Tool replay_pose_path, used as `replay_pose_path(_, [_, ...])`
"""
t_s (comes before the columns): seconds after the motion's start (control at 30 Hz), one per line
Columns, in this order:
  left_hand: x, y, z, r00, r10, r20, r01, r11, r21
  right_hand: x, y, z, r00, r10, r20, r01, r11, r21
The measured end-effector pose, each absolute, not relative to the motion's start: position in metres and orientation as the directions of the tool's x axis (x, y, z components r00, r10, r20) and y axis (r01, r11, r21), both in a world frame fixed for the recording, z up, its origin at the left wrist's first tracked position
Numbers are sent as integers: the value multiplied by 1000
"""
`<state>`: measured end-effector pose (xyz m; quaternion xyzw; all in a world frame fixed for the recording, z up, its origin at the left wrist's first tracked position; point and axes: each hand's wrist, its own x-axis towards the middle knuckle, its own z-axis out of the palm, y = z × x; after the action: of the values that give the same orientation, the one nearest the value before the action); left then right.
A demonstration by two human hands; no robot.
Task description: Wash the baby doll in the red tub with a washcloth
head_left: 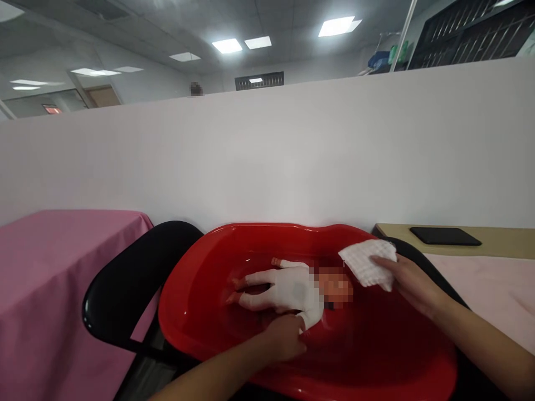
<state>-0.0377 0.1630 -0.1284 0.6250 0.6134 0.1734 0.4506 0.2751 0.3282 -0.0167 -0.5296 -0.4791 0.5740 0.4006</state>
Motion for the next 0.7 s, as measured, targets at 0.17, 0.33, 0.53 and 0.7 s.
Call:
replay_pose_path(0.17, [5, 182, -145, 515, 825, -232, 806, -374, 459, 296, 259, 0, 69, 955, -287, -57, -283, -957])
replay_pose_path(0.33, [-19, 207, -158, 723, 664, -191, 687, -661, 302, 290, 222, -7, 352, 913, -208, -19, -215, -976])
replay_pose_path(0.53, [-29, 235, -223, 717, 636, 284, 692, -697, -186, 280, 223, -48, 335, 908, -251, -61, -245, -968])
replay_pose_path(0.7, [-31, 246, -212, 606, 794, 53, 795, -607, 5, 257, 232, -47, 306, 917, -254, -104, -233, -967])
